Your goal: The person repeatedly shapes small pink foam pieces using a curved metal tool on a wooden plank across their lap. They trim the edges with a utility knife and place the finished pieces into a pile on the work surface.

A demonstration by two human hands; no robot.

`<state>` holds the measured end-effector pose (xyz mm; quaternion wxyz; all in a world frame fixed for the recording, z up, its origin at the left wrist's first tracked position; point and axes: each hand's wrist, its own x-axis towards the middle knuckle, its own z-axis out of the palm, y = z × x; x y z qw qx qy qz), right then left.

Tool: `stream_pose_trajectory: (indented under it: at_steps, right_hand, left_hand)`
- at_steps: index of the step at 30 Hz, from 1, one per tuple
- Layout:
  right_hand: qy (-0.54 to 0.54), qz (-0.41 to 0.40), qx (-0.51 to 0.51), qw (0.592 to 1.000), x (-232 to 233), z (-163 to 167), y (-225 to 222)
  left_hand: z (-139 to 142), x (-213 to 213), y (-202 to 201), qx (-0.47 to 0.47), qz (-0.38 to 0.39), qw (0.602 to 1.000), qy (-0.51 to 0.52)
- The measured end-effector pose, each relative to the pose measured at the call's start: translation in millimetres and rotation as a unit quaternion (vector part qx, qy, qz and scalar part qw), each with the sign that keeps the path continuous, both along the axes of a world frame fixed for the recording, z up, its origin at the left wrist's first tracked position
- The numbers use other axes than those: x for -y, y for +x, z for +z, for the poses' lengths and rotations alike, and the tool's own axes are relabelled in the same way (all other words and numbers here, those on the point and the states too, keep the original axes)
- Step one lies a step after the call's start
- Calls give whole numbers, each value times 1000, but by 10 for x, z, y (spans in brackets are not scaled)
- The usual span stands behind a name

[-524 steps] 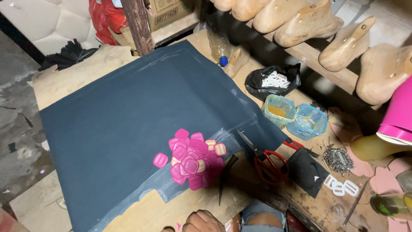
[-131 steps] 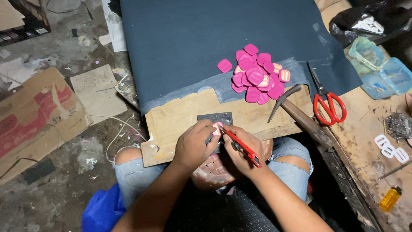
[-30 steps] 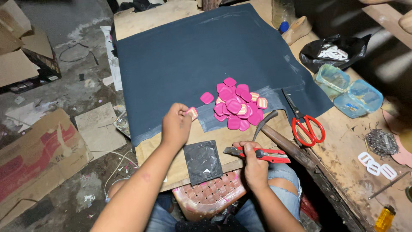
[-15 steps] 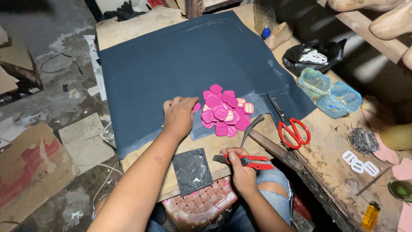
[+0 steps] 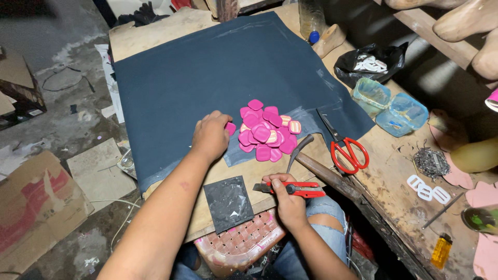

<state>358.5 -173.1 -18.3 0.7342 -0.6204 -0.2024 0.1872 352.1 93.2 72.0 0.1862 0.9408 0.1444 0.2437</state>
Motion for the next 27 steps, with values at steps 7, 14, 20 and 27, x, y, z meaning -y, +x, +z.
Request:
stream_pose_trajectory:
  at_steps: [7, 14, 20, 27]
  right_hand:
    - [0, 10, -13, 1000, 18, -11, 3]
    - [5, 20, 2, 1000, 53, 3, 21]
    - [-17, 21, 23, 999, 60, 90, -2]
    - [-188, 12, 279, 942, 113, 278, -86]
  left_hand:
    - [94, 526, -789, 89, -25, 994, -57]
    - [18, 1003, -1573, 76, -32, 994, -76]
    - [-96, 1037, -1690, 79, -23, 990, -111]
    - [-98, 1020, -1692, 82, -29, 992, -94]
